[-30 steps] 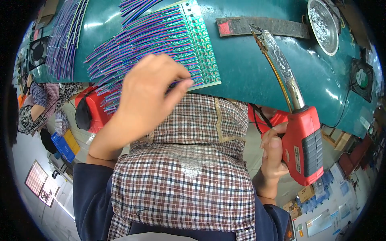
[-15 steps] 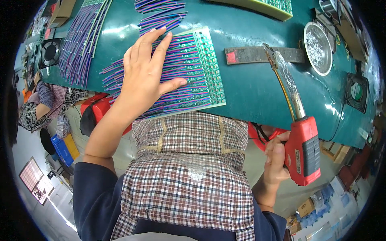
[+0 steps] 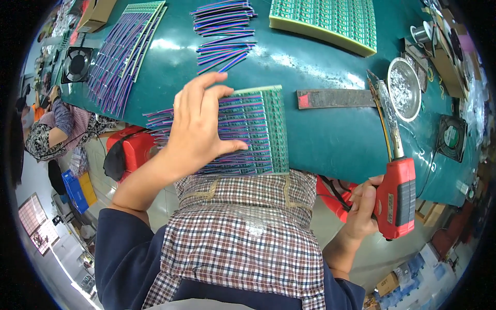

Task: The person solders wires to LED light strips on a circuit board assembly using a soldering gun.

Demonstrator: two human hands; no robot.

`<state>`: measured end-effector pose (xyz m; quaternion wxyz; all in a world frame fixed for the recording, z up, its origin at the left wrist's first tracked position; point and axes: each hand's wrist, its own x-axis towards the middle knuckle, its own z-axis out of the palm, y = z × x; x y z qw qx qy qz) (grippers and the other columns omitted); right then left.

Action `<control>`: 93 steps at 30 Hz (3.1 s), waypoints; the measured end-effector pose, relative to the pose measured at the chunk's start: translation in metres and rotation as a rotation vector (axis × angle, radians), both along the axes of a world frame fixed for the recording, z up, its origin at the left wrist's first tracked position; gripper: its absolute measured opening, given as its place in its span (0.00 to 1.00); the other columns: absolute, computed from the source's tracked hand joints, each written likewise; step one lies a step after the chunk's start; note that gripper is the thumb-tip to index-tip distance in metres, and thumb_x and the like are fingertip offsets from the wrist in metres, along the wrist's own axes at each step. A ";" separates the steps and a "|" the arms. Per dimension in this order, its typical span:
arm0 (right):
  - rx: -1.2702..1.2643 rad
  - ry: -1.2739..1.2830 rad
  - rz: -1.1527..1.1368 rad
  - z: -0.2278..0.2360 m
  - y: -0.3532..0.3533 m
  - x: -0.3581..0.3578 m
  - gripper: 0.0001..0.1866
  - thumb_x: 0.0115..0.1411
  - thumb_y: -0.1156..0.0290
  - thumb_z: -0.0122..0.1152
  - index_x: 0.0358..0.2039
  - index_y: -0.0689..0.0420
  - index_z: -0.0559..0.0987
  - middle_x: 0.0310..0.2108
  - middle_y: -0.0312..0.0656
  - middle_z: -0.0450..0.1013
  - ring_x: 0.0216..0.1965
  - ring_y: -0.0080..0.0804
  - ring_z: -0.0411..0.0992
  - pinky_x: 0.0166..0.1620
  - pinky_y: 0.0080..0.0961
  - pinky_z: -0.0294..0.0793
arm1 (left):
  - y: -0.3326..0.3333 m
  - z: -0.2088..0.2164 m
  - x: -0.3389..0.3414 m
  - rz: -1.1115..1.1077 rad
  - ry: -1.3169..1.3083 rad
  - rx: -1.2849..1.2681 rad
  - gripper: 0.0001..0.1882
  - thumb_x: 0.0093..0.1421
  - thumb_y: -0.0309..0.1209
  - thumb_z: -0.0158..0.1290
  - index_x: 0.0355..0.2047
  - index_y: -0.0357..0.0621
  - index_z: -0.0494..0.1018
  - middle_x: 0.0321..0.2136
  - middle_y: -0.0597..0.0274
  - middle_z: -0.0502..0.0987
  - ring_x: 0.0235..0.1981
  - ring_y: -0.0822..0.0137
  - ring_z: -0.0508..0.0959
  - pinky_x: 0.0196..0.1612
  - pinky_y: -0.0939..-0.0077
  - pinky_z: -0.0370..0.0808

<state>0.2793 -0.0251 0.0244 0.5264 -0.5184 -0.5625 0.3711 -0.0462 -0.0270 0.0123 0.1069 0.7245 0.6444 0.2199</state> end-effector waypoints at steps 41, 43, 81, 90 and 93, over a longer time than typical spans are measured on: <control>0.030 0.051 -0.148 0.008 0.022 -0.006 0.07 0.68 0.77 0.55 0.45 0.64 0.73 0.22 0.34 0.66 0.16 0.14 0.56 0.22 0.17 0.61 | 0.177 0.013 -0.044 -0.111 0.265 0.169 0.29 0.60 0.48 0.62 0.60 0.56 0.73 0.44 0.50 0.75 0.47 0.51 0.76 0.51 0.58 0.73; 0.040 0.033 -0.168 0.006 0.015 -0.004 0.07 0.68 0.76 0.54 0.45 0.63 0.73 0.22 0.34 0.67 0.15 0.14 0.56 0.21 0.16 0.61 | 0.180 0.005 -0.018 -0.167 0.326 0.205 0.31 0.59 0.49 0.62 0.61 0.56 0.72 0.39 0.51 0.75 0.42 0.53 0.77 0.45 0.56 0.73; 0.162 -0.457 0.516 -0.032 0.129 -0.039 0.32 0.44 0.78 0.78 0.46 0.55 0.66 0.38 0.45 0.67 0.37 0.46 0.72 0.40 0.35 0.74 | -0.072 -0.015 0.006 0.262 -1.169 -0.598 0.13 0.64 0.20 0.58 0.49 0.37 0.75 0.43 0.59 0.73 0.37 0.74 0.80 0.35 0.81 0.81; 0.215 -0.724 0.574 -0.024 0.123 -0.043 0.26 0.49 0.90 0.66 0.48 0.59 0.71 0.42 0.41 0.72 0.43 0.35 0.78 0.46 0.29 0.78 | -0.033 0.005 0.005 0.012 -0.003 -0.362 0.29 0.54 0.39 0.66 0.56 0.48 0.73 0.52 0.52 0.75 0.47 0.56 0.80 0.45 0.61 0.78; 0.271 -0.752 0.595 -0.027 0.123 -0.044 0.27 0.48 0.89 0.68 0.49 0.59 0.72 0.41 0.42 0.71 0.42 0.36 0.78 0.45 0.29 0.77 | -0.021 -0.025 0.014 -0.220 -0.029 -0.009 0.38 0.49 0.44 0.67 0.61 0.51 0.70 0.64 0.53 0.67 0.64 0.53 0.70 0.61 0.54 0.70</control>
